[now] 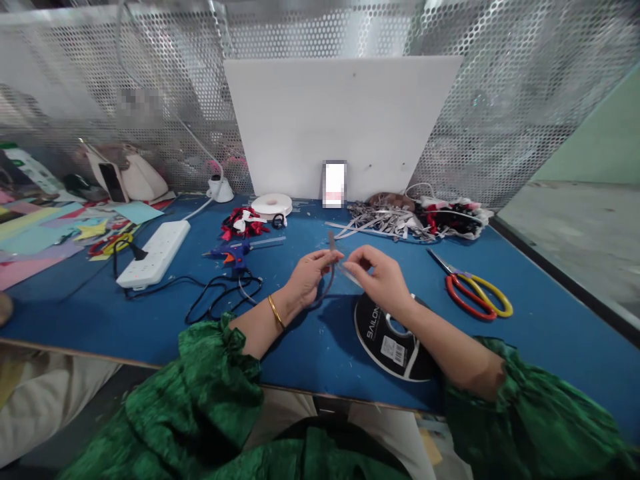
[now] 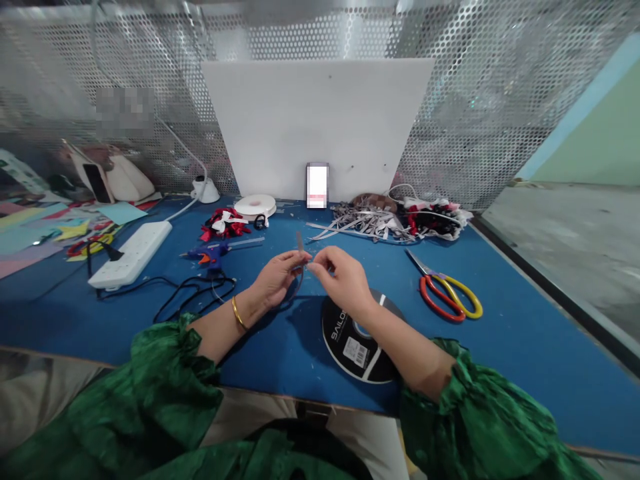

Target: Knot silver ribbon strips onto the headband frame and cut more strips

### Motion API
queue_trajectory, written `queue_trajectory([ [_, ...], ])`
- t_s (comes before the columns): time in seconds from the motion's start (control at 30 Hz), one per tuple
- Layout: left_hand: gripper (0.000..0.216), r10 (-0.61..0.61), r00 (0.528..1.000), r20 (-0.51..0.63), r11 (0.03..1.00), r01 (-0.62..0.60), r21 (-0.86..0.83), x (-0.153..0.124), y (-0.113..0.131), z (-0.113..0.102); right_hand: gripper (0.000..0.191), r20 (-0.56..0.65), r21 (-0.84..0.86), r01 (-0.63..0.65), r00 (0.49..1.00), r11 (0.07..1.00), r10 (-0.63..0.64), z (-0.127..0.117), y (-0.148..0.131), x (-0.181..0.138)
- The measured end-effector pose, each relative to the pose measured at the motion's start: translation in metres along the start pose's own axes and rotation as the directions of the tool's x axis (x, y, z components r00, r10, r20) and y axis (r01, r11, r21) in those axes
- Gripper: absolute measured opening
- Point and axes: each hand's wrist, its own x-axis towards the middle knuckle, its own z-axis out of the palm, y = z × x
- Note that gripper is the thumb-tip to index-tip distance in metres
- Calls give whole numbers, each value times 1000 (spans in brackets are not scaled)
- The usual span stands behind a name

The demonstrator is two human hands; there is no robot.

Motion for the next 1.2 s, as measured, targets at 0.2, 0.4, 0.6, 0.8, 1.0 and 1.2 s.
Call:
queue_trajectory([
  [0.2,21,-23,976,-215,976,-25,-217,19,22,-20,16,672,-176,464,701,868,-239,-2,-18,-12],
  [0.4,14,4,945,-327,939,-117,-325,30,42,-39,26,735,-295,511,661,808,-150,-11,-18,-15],
  [0.6,13,145,933,-330,915,-253,-313,29,53,-42,37,423,-742,152,861,653,281,-26,14,-4],
  [0.8,20,261,961,-90,956,-270,-117,4,36,-9,24,82,-420,43,997,907,-9,-11,2,2],
  [1.0,18,256,952,170,955,-276,108,-26,26,17,32,-12,-36,141,990,989,-142,24,-9,-15],
  [1.2,19,201,963,182,977,-211,38,-30,25,18,26,94,241,-9,995,970,-15,24,-11,-17],
])
